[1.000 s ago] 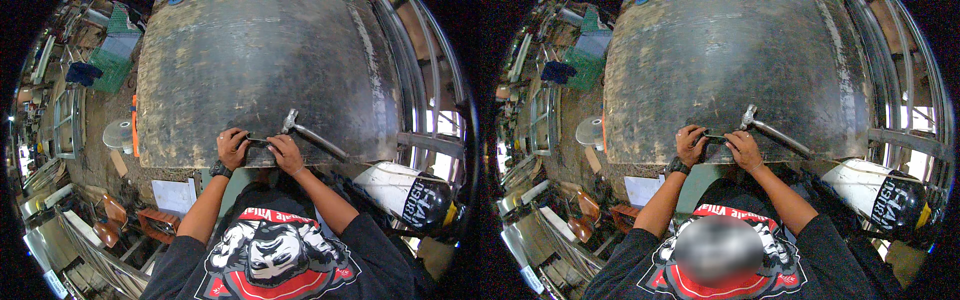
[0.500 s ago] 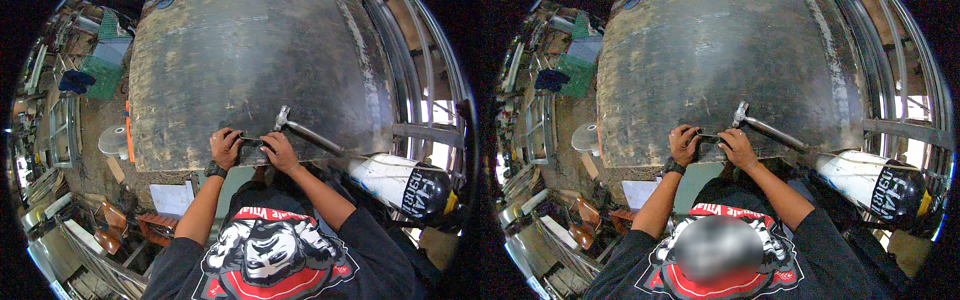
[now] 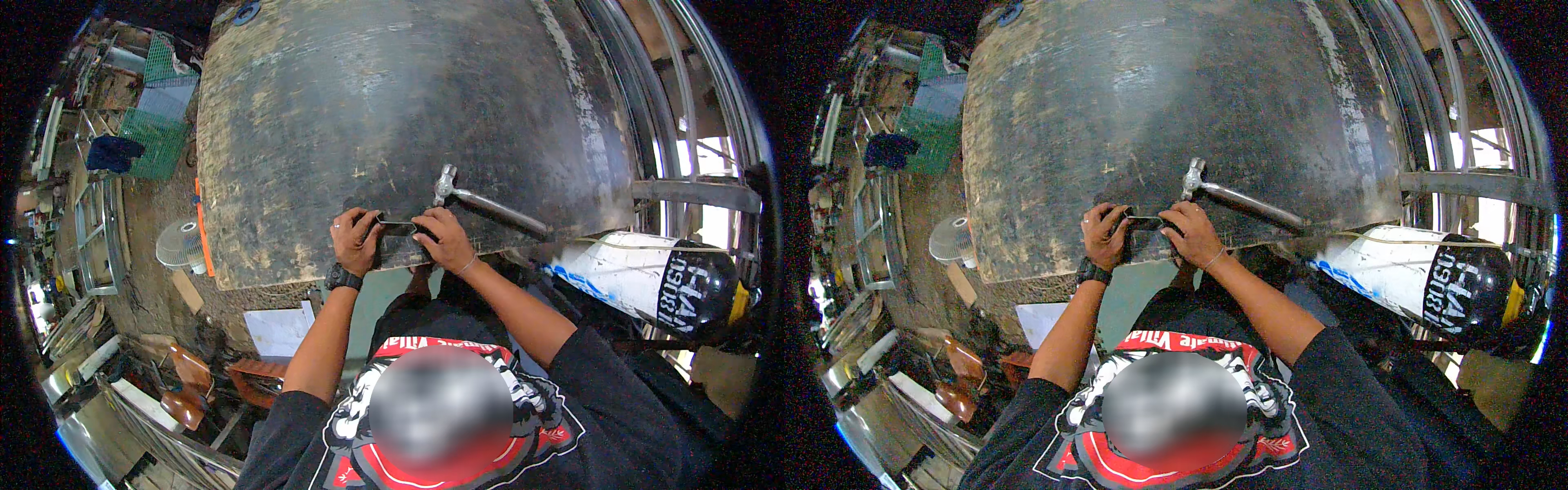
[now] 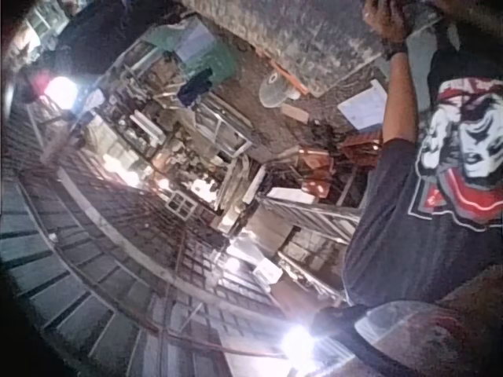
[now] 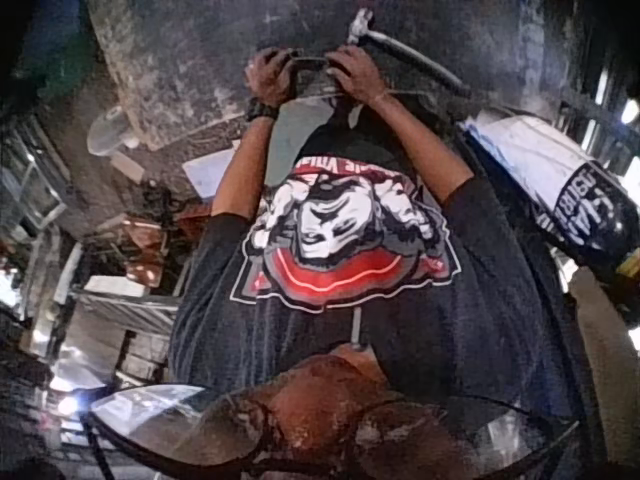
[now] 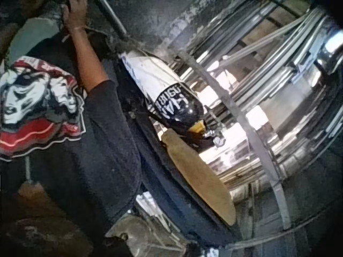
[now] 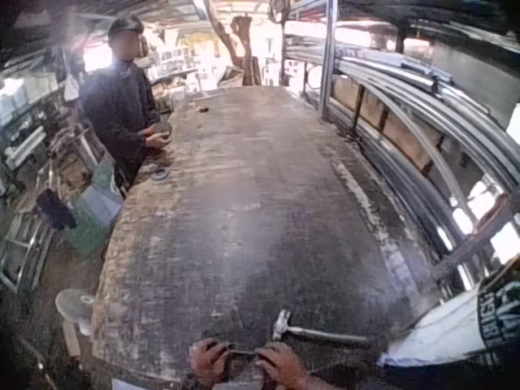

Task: The person hammers a small metal bracket on a workbench, then walks to a large metal frame on the floor and fits the bracket into a joint. The person adjusts the bracket by hand to secure it in place.

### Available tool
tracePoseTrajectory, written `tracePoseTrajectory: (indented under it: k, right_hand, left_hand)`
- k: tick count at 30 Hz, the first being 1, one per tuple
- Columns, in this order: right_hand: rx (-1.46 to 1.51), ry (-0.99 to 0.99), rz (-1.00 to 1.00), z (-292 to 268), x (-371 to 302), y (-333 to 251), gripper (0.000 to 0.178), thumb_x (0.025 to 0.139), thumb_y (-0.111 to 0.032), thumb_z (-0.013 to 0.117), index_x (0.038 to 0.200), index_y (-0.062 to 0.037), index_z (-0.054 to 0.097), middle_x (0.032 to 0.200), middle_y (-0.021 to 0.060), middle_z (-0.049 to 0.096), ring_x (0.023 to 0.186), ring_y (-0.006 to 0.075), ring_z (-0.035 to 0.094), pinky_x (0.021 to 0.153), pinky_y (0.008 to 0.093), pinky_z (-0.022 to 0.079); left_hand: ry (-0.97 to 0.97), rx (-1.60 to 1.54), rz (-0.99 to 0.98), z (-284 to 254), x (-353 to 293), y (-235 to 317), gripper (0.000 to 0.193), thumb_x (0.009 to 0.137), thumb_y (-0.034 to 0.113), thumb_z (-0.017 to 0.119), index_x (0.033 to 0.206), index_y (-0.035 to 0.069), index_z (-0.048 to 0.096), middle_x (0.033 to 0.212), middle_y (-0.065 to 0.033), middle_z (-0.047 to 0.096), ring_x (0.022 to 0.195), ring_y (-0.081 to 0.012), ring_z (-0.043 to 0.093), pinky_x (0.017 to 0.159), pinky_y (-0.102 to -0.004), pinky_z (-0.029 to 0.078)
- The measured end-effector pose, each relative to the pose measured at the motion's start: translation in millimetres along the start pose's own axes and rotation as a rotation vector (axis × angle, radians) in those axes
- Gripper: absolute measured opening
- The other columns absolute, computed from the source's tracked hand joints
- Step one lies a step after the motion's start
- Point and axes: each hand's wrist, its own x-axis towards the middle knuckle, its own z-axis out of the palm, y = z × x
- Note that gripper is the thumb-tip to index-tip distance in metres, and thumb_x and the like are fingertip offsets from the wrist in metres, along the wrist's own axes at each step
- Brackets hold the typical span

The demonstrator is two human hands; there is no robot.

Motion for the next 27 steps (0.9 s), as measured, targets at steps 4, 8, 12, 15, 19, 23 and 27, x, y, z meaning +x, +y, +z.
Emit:
tracePoseTrajectory:
  k: [4, 8, 12, 15, 19, 23, 27]
  right_hand:
    - [-0.008, 0.023, -0.009, -1, 1, -3, 0.032, 0.086, -0.017, 0.076, 0.116, -0.0059, 0.070, 0.114, 0.0160, 0.063, 0.110, 0.0370, 0.060, 0.098, 0.0445, 0.049]
    - [-0.011, 0.048, -0.020, 1, 1, -3, 0.031, 0.085, -0.017, 0.076, 0.114, -0.0057, 0.070, 0.111, 0.0159, 0.064, 0.107, 0.0371, 0.061, 0.097, 0.0448, 0.049]
    - [0.007, 0.044, -0.027, 0, 1, -3, 0.032, 0.084, -0.016, 0.076, 0.113, -0.0051, 0.069, 0.111, 0.0161, 0.063, 0.105, 0.0372, 0.061, 0.095, 0.0449, 0.050]
    - [0.013, 0.059, -0.041, -1, 1, -4, 0.033, 0.084, -0.016, 0.076, 0.114, -0.0049, 0.069, 0.110, 0.0162, 0.063, 0.104, 0.0373, 0.061, 0.094, 0.0449, 0.050]
    - [0.013, 0.052, -0.028, -2, 2, -6, 0.033, 0.084, -0.015, 0.076, 0.114, -0.0049, 0.069, 0.110, 0.0164, 0.063, 0.105, 0.0377, 0.061, 0.094, 0.0452, 0.050]
    - [0.004, 0.003, 0.005, 1, 0, 3, 0.034, 0.088, -0.018, 0.075, 0.119, -0.0043, 0.069, 0.116, 0.0171, 0.062, 0.112, 0.0374, 0.060, 0.100, 0.0443, 0.048]
    - [-0.016, -0.014, 0.001, 1, 1, 3, 0.035, 0.087, -0.018, 0.076, 0.118, -0.0034, 0.069, 0.116, 0.0172, 0.063, 0.111, 0.0375, 0.060, 0.098, 0.0448, 0.048]
  left_hand:
    - [0.000, 0.024, -0.004, 0, 1, 2, 0.029, 0.085, 0.017, 0.080, 0.114, 0.017, 0.077, 0.115, -0.0074, 0.066, 0.107, -0.0309, 0.061, 0.094, -0.0468, 0.044]
    - [0.019, 0.037, 0.008, 2, -1, 0, 0.028, 0.086, 0.018, 0.080, 0.114, 0.018, 0.077, 0.115, -0.0076, 0.067, 0.107, -0.0312, 0.061, 0.094, -0.0473, 0.044]
    - [0.001, 0.032, -0.001, 1, -1, -1, 0.028, 0.086, 0.018, 0.080, 0.113, 0.018, 0.077, 0.115, -0.0079, 0.067, 0.107, -0.0313, 0.061, 0.093, -0.0476, 0.044]
    - [-0.002, 0.024, -0.008, 1, 0, 0, 0.028, 0.085, 0.017, 0.080, 0.113, 0.018, 0.078, 0.115, -0.0083, 0.067, 0.108, -0.0318, 0.061, 0.093, -0.0479, 0.044]
    - [-0.006, 0.029, -0.022, 1, 0, 1, 0.028, 0.084, 0.015, 0.081, 0.112, 0.017, 0.078, 0.114, -0.0087, 0.067, 0.108, -0.0326, 0.061, 0.094, -0.0484, 0.044]
    - [-0.004, 0.025, -0.015, 2, 0, -1, 0.029, 0.084, 0.015, 0.081, 0.112, 0.016, 0.078, 0.114, -0.0090, 0.067, 0.108, -0.0326, 0.061, 0.093, -0.0485, 0.044]
    - [0.008, 0.016, -0.019, 3, 0, 0, 0.030, 0.083, 0.014, 0.082, 0.112, 0.017, 0.078, 0.114, -0.0085, 0.067, 0.107, -0.0323, 0.061, 0.092, -0.0477, 0.045]
